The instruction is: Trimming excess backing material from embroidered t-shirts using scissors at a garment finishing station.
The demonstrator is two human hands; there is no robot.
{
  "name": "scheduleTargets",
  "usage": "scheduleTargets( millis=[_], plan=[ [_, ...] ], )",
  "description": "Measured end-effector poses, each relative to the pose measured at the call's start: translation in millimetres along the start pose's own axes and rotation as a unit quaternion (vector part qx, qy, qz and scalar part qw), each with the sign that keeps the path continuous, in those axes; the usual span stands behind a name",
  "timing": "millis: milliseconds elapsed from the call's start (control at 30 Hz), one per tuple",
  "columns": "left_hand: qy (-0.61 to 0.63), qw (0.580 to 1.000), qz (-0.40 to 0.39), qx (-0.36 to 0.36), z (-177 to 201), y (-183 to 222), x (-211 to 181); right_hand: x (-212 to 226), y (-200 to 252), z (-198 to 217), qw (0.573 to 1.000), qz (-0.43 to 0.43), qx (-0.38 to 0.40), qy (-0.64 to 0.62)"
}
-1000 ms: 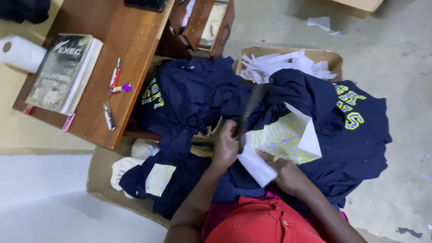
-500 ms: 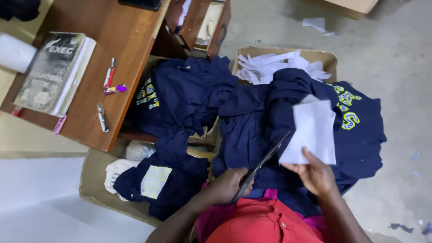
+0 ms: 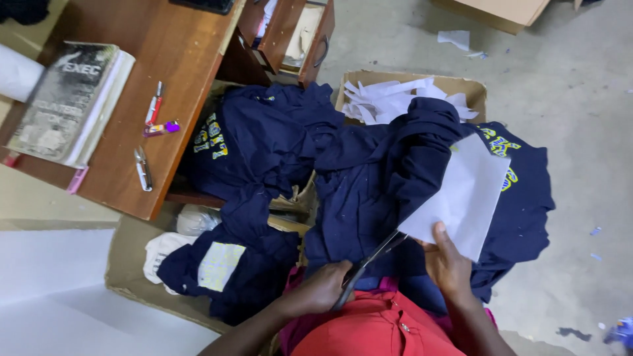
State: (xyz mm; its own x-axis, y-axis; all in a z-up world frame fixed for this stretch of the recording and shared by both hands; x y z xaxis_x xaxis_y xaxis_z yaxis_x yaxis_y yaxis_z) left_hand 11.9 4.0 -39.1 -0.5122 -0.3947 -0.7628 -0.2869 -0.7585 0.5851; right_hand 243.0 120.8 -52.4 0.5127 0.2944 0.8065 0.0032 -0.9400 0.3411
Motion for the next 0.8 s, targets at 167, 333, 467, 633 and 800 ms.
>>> scheduleTargets(
  millis=[167, 333, 467, 633, 800],
  plan=[
    [0.078, 0.994, -0.075, -0.014, -11.9, -31.5, -8.3, -2.5, 2.1, 18.9, 0.999, -0.01, 0.043, -0.011],
    [0.035, 0.994, -0.084, -0.053, -7.0, -47.0, -15.9, -43.7, -5.5, 107.6, 0.858, 0.274, 0.056, 0.431],
    [0.028, 0.992, -0.097, -0.079, -7.6, -48.2, -23.3, 19.3, 19.4, 45.7, 0.931, 0.125, 0.006, 0.342],
    [0.007, 0.995, -0.065, -0.071, -4.1, -44.4, -51.5, -45.2, 5.2, 105.9, 0.962, -0.135, 0.048, 0.233],
    [0.017, 0.989, -0.108, -0.103, -15.5, -53.4, -51.6, -2.9, 28.4, 58.7, 0.925, 0.116, -0.009, 0.361]
  ],
)
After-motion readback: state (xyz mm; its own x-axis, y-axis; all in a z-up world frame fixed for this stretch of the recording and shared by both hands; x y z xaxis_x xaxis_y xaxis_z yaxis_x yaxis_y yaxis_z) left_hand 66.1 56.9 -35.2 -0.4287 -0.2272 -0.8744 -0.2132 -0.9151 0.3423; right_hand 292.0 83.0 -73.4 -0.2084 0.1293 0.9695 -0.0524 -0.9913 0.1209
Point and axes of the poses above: each hand's wrist, its own y-axis away from the middle knuckle, its own z-axis out of the back of the hand, x = y × z, the point moved 3 cm from there along -y, towards the middle knuckle, and after that the axes turned 10 degrees about y, right-handed, at the moved point
